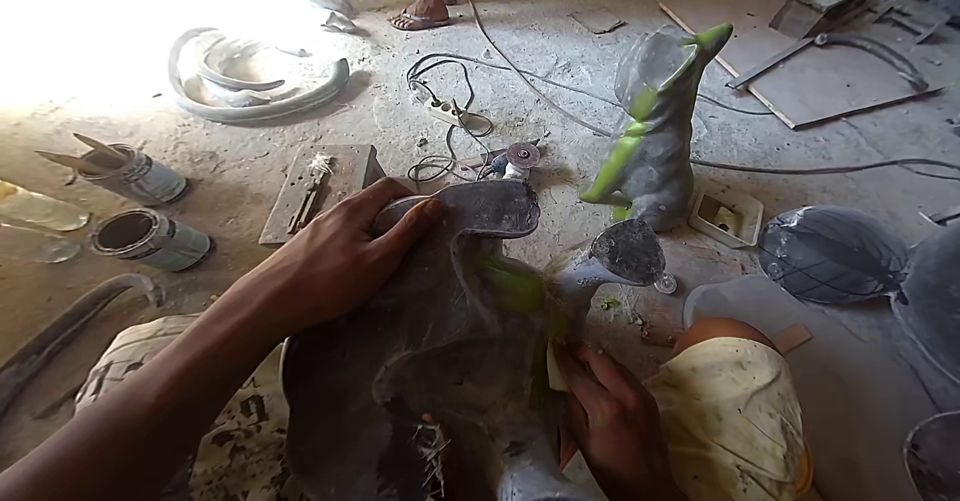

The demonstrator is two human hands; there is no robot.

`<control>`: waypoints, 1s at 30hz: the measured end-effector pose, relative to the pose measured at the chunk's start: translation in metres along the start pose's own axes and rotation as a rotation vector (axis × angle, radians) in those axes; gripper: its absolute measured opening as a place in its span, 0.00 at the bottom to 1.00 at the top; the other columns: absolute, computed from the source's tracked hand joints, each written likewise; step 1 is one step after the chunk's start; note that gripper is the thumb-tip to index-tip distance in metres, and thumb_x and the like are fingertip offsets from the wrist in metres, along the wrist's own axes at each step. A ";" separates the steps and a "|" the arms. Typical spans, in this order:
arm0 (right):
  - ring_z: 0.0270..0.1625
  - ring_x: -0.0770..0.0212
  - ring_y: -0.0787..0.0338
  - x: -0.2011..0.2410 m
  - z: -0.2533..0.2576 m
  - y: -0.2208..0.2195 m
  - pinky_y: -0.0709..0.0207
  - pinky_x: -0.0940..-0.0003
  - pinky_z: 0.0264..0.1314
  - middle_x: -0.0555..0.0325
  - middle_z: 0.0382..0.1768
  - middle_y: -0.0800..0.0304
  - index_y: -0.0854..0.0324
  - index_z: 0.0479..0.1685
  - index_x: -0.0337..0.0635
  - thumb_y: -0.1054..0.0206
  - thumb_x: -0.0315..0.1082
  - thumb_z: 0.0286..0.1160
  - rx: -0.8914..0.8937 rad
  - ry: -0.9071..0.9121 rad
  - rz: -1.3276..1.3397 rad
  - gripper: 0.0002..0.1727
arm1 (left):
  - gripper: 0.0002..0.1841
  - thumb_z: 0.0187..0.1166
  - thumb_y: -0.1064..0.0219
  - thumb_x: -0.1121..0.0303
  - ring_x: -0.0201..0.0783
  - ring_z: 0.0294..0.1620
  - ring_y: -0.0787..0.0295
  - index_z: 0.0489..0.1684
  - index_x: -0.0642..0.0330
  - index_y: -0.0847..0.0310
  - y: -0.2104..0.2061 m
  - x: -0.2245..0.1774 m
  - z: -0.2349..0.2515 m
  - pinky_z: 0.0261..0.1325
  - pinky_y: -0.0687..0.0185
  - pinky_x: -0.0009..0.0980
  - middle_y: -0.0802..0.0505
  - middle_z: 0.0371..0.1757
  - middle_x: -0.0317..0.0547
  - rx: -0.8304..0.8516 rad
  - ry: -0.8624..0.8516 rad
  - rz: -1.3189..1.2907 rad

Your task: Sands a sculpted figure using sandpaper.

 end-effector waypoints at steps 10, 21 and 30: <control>0.59 0.65 0.08 -0.009 0.018 0.012 0.11 0.71 0.57 0.53 0.64 0.11 0.07 0.63 0.52 0.36 0.31 0.72 -0.151 -0.099 0.138 0.21 | 0.33 0.77 0.60 0.21 0.41 0.42 0.09 0.60 0.31 0.22 -0.001 -0.002 -0.001 0.38 0.18 0.58 0.10 0.42 0.37 0.005 0.030 0.029; 0.62 0.62 0.11 0.005 -0.002 0.004 0.13 0.68 0.64 0.55 0.61 0.10 0.13 0.71 0.61 0.36 0.36 0.80 0.111 0.169 0.362 0.22 | 0.33 0.75 0.61 0.19 0.37 0.44 0.10 0.59 0.26 0.22 0.001 -0.002 0.003 0.40 0.17 0.55 0.11 0.44 0.33 0.040 0.040 0.067; 0.60 0.62 0.11 0.006 -0.023 0.006 0.14 0.68 0.64 0.54 0.58 0.10 0.11 0.68 0.59 0.36 0.35 0.83 0.282 0.220 0.570 0.18 | 0.36 0.72 0.63 0.17 0.41 0.49 0.10 0.62 0.25 0.23 0.000 -0.003 0.000 0.44 0.18 0.59 0.10 0.49 0.34 0.039 0.032 0.090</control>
Point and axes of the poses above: each hand's wrist, its own z-axis towards the middle knuckle, its own y-axis out of the back of the hand, x = y × z, the point moved 8 cm from there along z, towards the middle knuckle
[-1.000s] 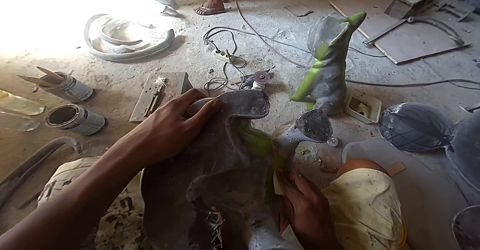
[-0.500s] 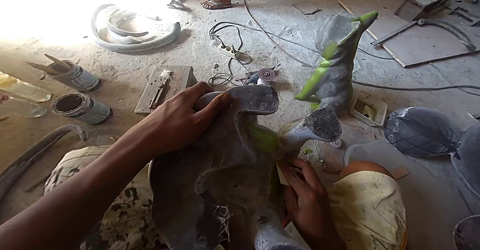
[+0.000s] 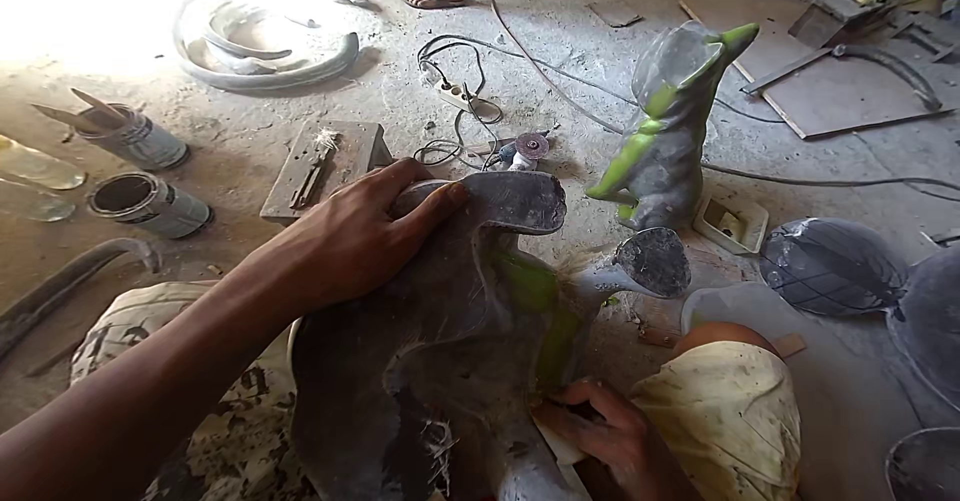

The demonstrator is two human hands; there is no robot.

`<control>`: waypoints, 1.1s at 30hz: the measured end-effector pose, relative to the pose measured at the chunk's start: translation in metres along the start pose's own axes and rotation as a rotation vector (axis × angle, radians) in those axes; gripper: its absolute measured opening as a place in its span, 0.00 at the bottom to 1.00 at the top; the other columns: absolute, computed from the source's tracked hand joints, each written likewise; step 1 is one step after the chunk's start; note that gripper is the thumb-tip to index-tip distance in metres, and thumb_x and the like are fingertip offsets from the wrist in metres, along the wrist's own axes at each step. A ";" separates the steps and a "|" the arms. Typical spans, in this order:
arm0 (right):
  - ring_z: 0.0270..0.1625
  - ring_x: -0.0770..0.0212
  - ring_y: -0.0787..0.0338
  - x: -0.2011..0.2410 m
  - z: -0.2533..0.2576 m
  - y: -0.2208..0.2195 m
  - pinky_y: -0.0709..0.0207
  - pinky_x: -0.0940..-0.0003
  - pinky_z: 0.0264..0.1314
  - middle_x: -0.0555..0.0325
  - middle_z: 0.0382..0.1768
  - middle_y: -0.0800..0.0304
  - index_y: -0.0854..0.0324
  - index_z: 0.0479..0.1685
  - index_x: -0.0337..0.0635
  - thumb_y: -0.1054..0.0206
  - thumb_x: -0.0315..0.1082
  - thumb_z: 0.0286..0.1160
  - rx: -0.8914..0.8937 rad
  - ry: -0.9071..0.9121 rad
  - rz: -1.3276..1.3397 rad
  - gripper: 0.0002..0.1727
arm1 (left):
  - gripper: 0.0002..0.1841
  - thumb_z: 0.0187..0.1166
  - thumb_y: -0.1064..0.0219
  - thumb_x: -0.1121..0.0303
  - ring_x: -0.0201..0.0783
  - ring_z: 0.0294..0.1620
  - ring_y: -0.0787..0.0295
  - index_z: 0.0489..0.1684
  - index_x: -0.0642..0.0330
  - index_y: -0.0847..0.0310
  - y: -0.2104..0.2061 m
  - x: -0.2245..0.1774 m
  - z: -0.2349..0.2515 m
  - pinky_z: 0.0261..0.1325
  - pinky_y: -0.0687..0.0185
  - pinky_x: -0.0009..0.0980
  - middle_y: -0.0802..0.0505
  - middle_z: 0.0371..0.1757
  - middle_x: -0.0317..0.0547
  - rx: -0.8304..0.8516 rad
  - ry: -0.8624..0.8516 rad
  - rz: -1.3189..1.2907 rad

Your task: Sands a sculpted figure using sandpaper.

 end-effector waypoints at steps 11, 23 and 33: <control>0.55 0.67 0.10 -0.014 0.018 0.025 0.11 0.71 0.56 0.57 0.54 0.09 0.07 0.62 0.54 0.34 0.31 0.72 -0.489 -0.213 -0.211 0.20 | 0.34 0.78 0.60 0.22 0.39 0.46 0.10 0.61 0.30 0.21 -0.002 -0.012 -0.006 0.42 0.17 0.56 0.10 0.48 0.34 -0.037 -0.061 -0.022; 0.56 0.69 0.08 -0.022 -0.011 0.015 0.10 0.72 0.56 0.60 0.55 0.07 0.06 0.57 0.54 0.33 0.36 0.77 -0.325 -0.103 -0.145 0.15 | 0.29 0.79 0.56 0.24 0.38 0.37 0.10 0.58 0.29 0.21 0.000 0.000 -0.006 0.35 0.16 0.52 0.10 0.38 0.34 -0.048 -0.042 -0.099; 0.57 0.71 0.06 -0.019 0.012 0.021 0.10 0.74 0.57 0.61 0.56 0.04 0.06 0.58 0.51 0.34 0.32 0.76 -0.443 -0.187 -0.266 0.16 | 0.31 0.76 0.57 0.21 0.34 0.37 0.10 0.58 0.26 0.21 0.000 0.001 -0.005 0.36 0.16 0.51 0.10 0.38 0.31 -0.039 -0.045 -0.058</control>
Point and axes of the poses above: each hand's wrist, its own z-axis towards the middle knuckle, its own y-axis out of the back of the hand, x = y × z, the point moved 8 cm from there along z, towards the middle knuckle
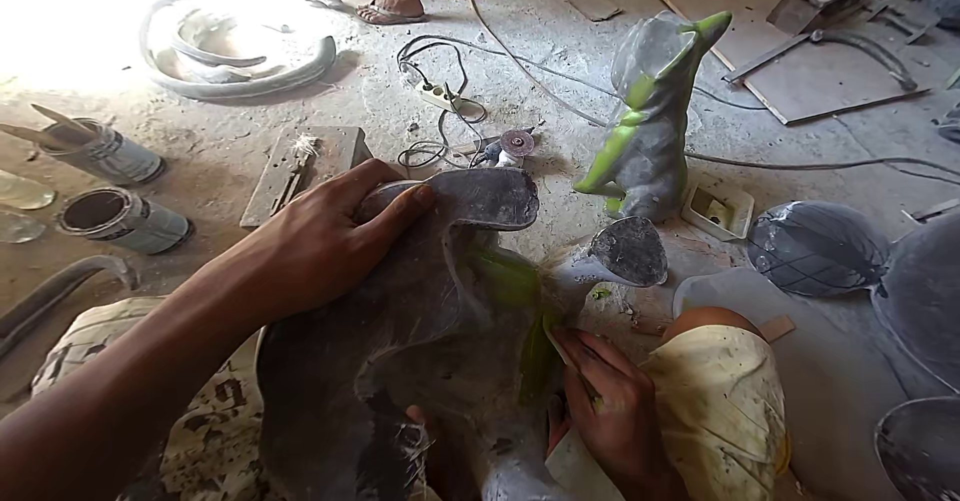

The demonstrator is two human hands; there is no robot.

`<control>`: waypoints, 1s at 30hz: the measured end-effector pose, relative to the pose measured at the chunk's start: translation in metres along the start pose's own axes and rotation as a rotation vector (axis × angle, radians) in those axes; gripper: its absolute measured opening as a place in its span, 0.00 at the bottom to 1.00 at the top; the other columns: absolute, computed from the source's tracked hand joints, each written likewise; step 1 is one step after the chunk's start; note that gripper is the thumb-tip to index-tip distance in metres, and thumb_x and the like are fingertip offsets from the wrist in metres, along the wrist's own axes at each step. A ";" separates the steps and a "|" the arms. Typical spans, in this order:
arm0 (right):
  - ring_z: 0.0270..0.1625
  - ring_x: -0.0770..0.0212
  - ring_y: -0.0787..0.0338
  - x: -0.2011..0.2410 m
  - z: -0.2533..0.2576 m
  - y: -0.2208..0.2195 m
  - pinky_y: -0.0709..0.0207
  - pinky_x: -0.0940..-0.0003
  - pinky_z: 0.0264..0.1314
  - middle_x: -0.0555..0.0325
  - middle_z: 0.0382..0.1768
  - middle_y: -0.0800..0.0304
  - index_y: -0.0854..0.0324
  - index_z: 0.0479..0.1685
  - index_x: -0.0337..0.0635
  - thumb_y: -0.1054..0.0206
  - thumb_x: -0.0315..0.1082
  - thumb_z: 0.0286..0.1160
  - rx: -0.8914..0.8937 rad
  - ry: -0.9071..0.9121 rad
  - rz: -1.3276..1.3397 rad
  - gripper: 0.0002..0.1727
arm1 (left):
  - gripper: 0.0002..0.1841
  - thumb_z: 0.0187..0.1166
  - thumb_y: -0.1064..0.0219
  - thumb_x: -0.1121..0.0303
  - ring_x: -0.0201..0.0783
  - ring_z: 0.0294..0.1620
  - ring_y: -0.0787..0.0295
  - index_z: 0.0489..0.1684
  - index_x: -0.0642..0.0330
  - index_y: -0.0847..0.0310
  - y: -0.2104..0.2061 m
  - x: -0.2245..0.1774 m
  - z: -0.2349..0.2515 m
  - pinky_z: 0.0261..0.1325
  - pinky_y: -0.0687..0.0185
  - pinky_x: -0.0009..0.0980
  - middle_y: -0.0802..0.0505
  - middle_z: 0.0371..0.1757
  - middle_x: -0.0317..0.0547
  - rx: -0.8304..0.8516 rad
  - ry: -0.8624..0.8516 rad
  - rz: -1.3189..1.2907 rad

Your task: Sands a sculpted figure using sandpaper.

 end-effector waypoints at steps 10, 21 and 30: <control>0.54 0.67 0.07 0.016 -0.039 -0.004 0.12 0.72 0.57 0.60 0.51 0.05 0.08 0.62 0.52 0.31 0.35 0.80 0.404 0.199 0.240 0.15 | 0.32 0.74 0.60 0.19 0.37 0.46 0.10 0.60 0.22 0.22 0.003 0.008 -0.003 0.42 0.18 0.57 0.10 0.45 0.32 -0.002 0.045 0.016; 0.46 0.71 0.09 0.030 -0.026 -0.001 0.12 0.77 0.47 0.56 0.48 0.09 0.08 0.63 0.52 0.28 0.37 0.77 0.191 0.071 0.205 0.17 | 0.34 0.73 0.59 0.18 0.36 0.48 0.10 0.61 0.23 0.22 0.002 0.003 -0.012 0.44 0.17 0.56 0.10 0.48 0.32 -0.015 0.017 0.027; 0.52 0.63 0.10 0.033 -0.033 0.000 0.14 0.69 0.52 0.58 0.49 0.10 0.11 0.67 0.56 0.39 0.36 0.85 0.602 0.240 0.157 0.17 | 0.32 0.75 0.59 0.20 0.34 0.45 0.11 0.60 0.23 0.22 0.003 0.003 -0.021 0.42 0.17 0.54 0.11 0.46 0.29 -0.026 0.028 0.020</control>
Point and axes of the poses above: each hand's wrist, its own z-axis towards the middle knuckle, its own y-axis out of the back of the hand, x = y × z, the point moved 8 cm from there along z, towards the middle knuckle
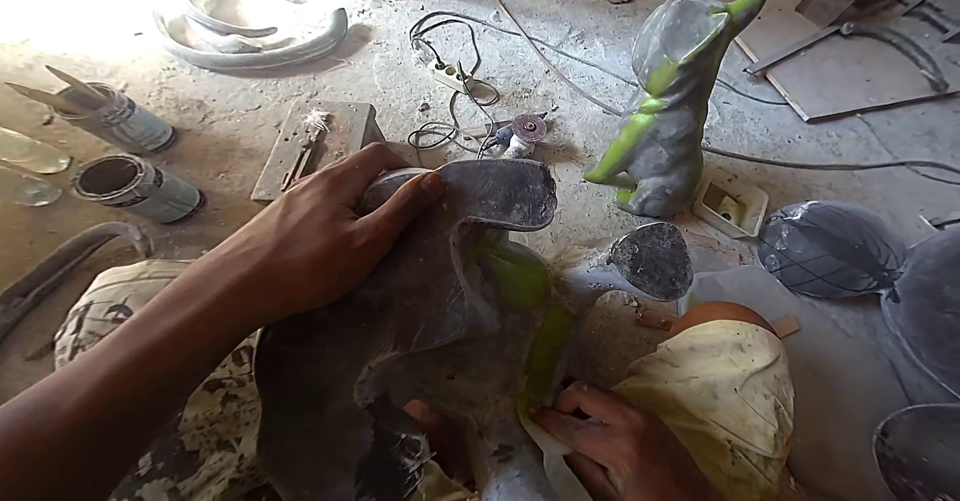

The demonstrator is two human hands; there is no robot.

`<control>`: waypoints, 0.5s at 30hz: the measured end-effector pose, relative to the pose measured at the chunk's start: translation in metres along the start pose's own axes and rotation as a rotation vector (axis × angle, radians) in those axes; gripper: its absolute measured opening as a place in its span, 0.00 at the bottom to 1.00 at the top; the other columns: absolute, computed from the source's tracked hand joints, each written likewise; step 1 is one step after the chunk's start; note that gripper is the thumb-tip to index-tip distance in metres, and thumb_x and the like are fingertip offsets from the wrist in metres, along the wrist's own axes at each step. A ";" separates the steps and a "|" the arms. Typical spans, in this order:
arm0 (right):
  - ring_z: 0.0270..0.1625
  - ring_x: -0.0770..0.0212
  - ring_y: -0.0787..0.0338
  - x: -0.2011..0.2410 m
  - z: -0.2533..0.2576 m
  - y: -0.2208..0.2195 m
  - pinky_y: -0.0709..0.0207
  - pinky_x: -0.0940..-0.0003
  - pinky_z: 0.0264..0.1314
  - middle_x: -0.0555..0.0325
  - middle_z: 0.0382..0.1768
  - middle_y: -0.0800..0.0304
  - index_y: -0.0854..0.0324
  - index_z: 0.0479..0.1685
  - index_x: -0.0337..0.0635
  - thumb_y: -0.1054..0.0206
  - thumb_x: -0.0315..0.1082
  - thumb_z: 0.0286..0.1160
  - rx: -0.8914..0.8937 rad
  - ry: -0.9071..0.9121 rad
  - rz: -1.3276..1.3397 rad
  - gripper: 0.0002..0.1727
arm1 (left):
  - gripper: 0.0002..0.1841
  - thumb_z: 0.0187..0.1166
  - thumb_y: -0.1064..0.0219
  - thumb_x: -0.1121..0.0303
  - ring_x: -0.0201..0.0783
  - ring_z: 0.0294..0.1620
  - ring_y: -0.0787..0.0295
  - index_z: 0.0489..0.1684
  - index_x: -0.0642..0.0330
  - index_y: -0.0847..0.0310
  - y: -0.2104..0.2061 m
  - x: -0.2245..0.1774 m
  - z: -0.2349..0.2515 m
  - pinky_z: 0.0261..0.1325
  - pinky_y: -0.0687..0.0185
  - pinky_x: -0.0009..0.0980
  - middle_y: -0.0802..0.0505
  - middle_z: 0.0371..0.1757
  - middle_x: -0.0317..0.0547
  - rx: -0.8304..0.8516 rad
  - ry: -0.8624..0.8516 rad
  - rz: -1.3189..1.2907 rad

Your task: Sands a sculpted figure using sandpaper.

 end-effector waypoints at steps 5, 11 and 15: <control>0.59 0.67 0.08 -0.006 -0.006 0.017 0.11 0.73 0.59 0.56 0.60 0.08 0.10 0.67 0.55 0.31 0.36 0.80 -0.204 -0.037 -0.002 0.18 | 0.29 0.79 0.55 0.24 0.34 0.39 0.10 0.57 0.30 0.20 0.000 -0.006 -0.003 0.37 0.16 0.50 0.10 0.41 0.30 -0.055 -0.059 -0.028; 0.63 0.60 0.09 0.004 -0.005 -0.007 0.12 0.67 0.63 0.52 0.63 0.10 0.11 0.68 0.56 0.34 0.34 0.83 -0.186 -0.078 -0.027 0.18 | 0.32 0.75 0.60 0.19 0.34 0.47 0.11 0.58 0.24 0.22 -0.001 -0.002 0.001 0.43 0.18 0.53 0.12 0.46 0.29 0.003 -0.016 0.013; 0.62 0.63 0.08 0.005 -0.006 0.005 0.12 0.69 0.64 0.55 0.61 0.08 0.09 0.64 0.54 0.33 0.35 0.82 -0.207 -0.042 0.026 0.16 | 0.32 0.74 0.60 0.19 0.33 0.45 0.11 0.58 0.24 0.22 0.000 -0.003 0.002 0.41 0.17 0.52 0.11 0.45 0.28 -0.003 -0.026 0.018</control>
Point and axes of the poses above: each hand's wrist, its own z-axis towards the middle knuckle, its own y-axis out of the back of the hand, x = y × z, the point moved 8 cm from there along z, towards the middle knuckle
